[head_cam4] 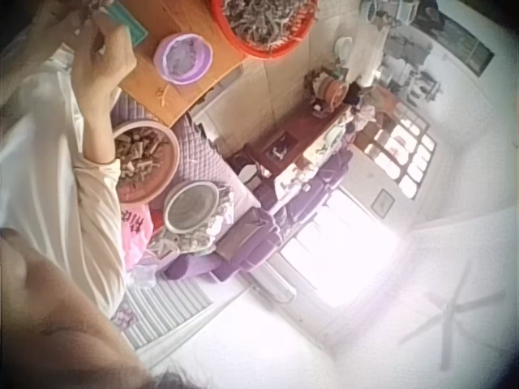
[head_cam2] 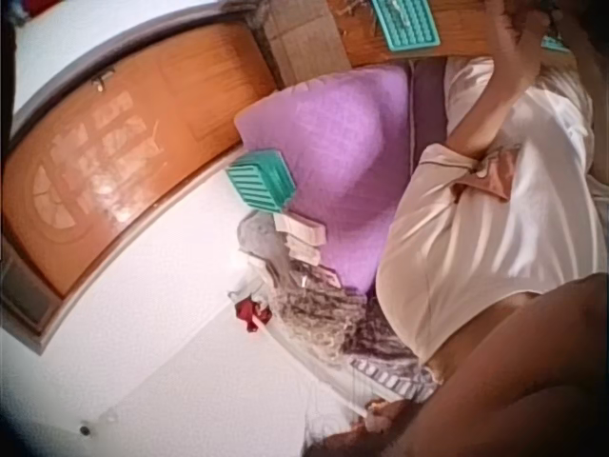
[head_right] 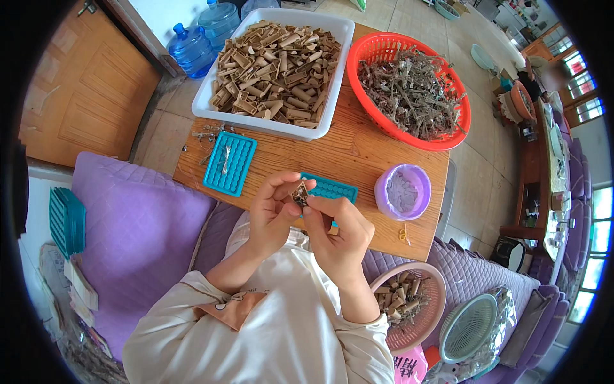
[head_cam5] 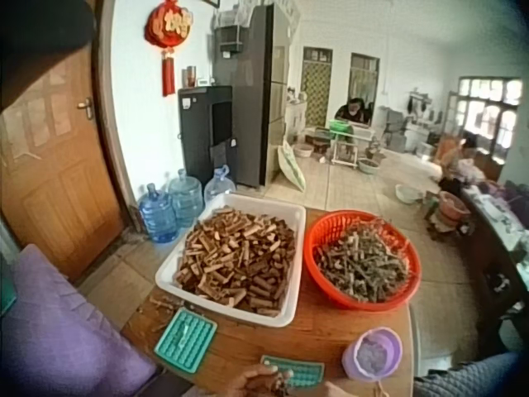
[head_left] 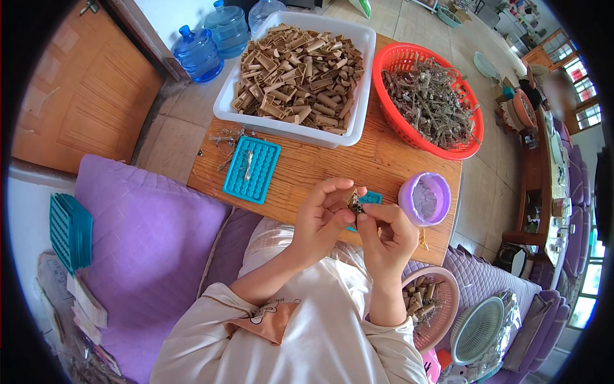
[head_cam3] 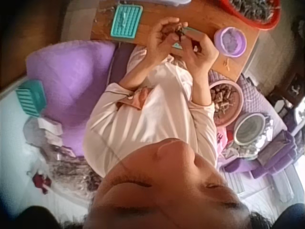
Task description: The person assembles small mechanical parts by hand, inserting them into cylindrical housings.
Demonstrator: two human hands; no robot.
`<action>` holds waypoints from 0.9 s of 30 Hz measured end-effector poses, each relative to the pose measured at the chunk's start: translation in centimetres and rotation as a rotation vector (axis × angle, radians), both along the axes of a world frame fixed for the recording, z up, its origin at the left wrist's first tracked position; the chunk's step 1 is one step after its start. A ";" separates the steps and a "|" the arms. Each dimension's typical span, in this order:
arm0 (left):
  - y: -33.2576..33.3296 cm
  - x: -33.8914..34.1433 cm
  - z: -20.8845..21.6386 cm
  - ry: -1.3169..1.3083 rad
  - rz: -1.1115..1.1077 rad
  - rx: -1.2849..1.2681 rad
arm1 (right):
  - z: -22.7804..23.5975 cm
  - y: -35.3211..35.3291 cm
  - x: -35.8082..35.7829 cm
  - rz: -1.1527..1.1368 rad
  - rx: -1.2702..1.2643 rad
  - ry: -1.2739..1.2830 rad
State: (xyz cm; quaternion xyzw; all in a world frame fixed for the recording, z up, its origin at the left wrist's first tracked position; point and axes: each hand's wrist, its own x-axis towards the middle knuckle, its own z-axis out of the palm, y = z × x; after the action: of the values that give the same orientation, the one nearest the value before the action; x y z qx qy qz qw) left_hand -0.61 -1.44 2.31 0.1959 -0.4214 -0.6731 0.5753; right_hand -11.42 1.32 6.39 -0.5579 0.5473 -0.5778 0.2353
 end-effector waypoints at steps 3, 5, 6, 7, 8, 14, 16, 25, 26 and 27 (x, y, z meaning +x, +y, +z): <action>0.4 0.1 0.0 -0.012 -0.011 0.008 | 0.2 0.3 0.1 -0.021 0.034 -0.038; 0.6 0.1 -0.1 -0.005 -0.008 0.029 | 0.4 0.5 0.2 -0.030 0.027 -0.032; 0.6 0.1 -0.2 0.000 -0.002 0.006 | 0.4 0.6 0.3 -0.038 0.017 -0.024; 0.6 0.1 -0.3 0.006 0.004 -0.016 | 0.5 0.6 0.3 -0.039 0.019 -0.024; 0.6 0.1 -0.4 0.006 0.003 -0.015 | 0.6 0.7 0.4 -0.052 0.039 -0.086; 0.7 0.0 -0.5 0.024 0.007 -0.044 | 0.0 1.1 -0.1 -0.063 0.013 -0.025; 0.7 0.0 -0.5 0.099 -0.025 0.039 | 0.0 1.1 -0.1 -0.064 0.011 -0.024; 0.1 0.5 -0.4 0.008 -0.053 0.018 | 0.1 0.6 0.0 -0.005 -0.041 0.075; 0.0 0.5 -0.3 0.008 -0.052 0.020 | 0.2 0.4 0.0 0.036 -0.024 0.148; -0.1 0.5 -0.3 0.039 -0.055 0.078 | 0.3 0.3 0.0 0.076 -0.007 0.221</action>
State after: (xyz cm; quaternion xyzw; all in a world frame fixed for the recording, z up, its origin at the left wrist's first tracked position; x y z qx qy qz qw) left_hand -0.10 -1.56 2.05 0.1936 -0.3887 -0.7082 0.5566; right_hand -11.42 1.61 6.66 -0.6393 0.5466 -0.5053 0.1931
